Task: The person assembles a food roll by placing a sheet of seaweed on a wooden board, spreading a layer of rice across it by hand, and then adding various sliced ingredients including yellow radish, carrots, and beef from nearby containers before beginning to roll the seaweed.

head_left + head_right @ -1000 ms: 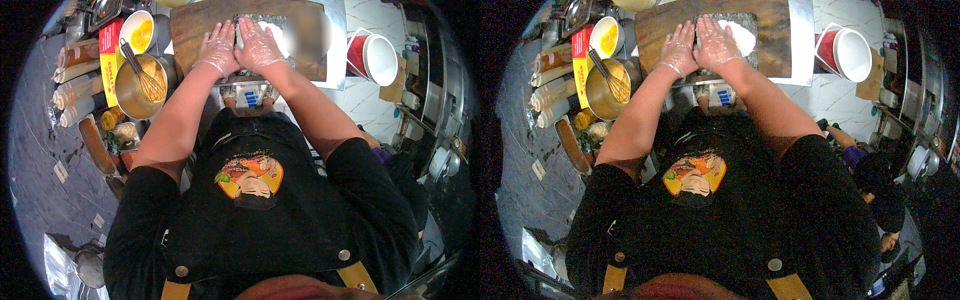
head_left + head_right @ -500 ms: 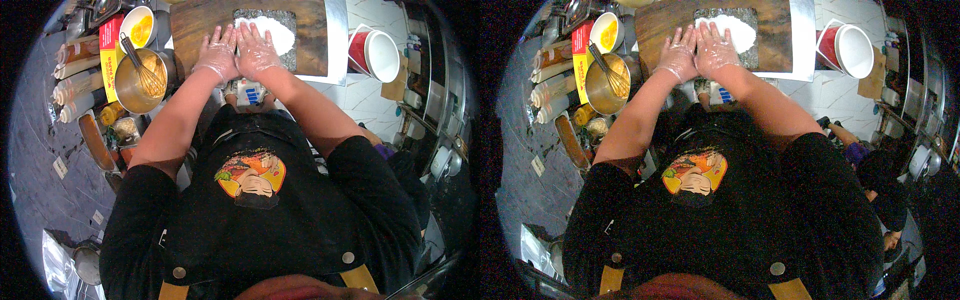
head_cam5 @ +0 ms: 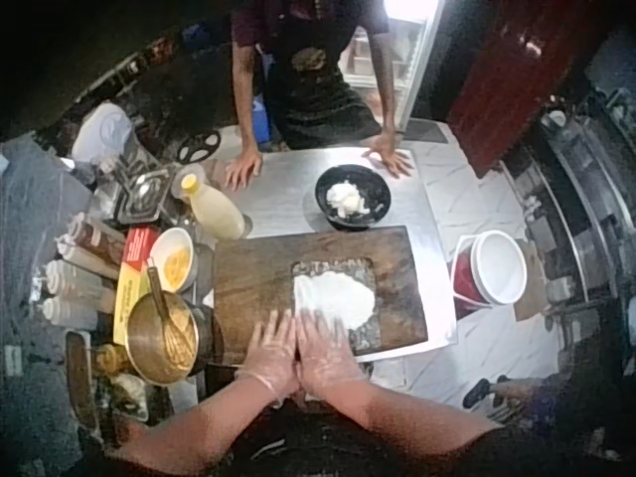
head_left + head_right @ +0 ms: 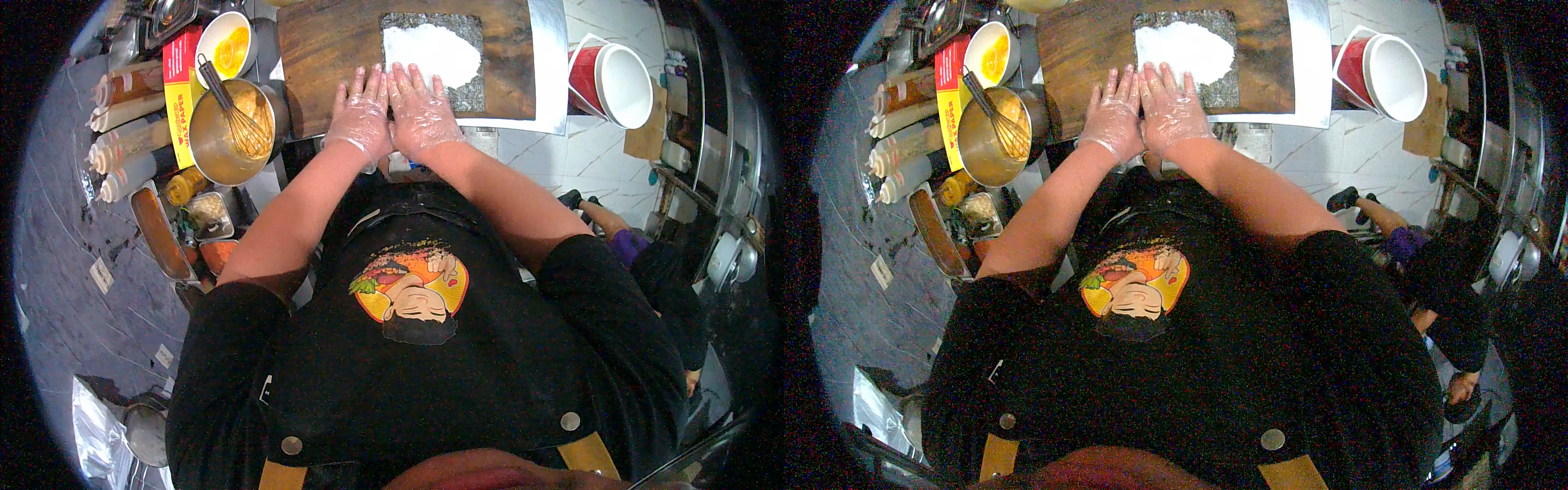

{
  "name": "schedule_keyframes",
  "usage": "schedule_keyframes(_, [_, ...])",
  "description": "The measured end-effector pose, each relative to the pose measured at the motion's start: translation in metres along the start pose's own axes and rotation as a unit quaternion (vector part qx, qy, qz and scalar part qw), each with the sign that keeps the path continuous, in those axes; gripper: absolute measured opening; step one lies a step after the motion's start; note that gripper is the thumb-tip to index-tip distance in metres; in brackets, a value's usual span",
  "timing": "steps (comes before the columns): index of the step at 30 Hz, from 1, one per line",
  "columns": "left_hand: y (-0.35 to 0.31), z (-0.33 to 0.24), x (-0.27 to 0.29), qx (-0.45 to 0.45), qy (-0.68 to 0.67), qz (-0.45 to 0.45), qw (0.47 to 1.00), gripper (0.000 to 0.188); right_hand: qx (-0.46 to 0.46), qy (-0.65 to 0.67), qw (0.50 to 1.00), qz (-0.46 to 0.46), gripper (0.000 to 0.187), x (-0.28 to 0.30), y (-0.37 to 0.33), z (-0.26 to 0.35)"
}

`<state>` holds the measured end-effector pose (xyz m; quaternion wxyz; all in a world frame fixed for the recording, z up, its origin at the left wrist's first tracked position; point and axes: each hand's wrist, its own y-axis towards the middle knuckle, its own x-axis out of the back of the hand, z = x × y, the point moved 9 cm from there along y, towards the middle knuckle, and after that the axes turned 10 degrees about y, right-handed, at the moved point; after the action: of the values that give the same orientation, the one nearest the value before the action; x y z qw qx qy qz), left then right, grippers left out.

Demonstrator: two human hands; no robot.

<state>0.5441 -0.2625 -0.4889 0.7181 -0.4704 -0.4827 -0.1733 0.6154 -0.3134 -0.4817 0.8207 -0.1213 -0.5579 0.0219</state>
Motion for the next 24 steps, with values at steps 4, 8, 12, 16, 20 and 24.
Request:
schedule_keyframes(4, [-0.004, -0.001, -0.001, -0.008, -0.020, -0.027, 0.999, 0.095, 0.023, 0.075, 0.997, -0.018, 0.080, 0.000, -0.015, -0.002])
schedule_keyframes(8, [0.012, 0.020, 0.022, 0.000, -0.147, -0.127, 0.981, 0.095, -0.037, 0.176, 0.983, -0.049, 0.078, 0.035, -0.026, -0.062])
schedule_keyframes(12, [0.048, -0.007, 0.061, -0.051, -0.085, -0.249, 0.963, 0.095, -0.145, 0.073, 0.978, -0.129, 0.079, 0.043, -0.058, -0.168])
schedule_keyframes(16, [0.082, -0.046, 0.068, -0.137, -0.044, -0.251, 0.957, 0.090, -0.143, 0.098, 0.977, -0.125, 0.080, 0.039, -0.075, -0.210])
schedule_keyframes(20, [0.093, -0.055, 0.063, -0.152, -0.036, -0.259, 0.953, 0.089, -0.124, 0.143, 0.969, -0.159, 0.081, 0.038, -0.088, -0.211])
schedule_keyframes(24, [0.097, -0.061, 0.069, -0.158, -0.018, -0.243, 0.957, 0.089, -0.135, 0.188, 0.961, -0.151, 0.083, 0.041, -0.091, -0.212])
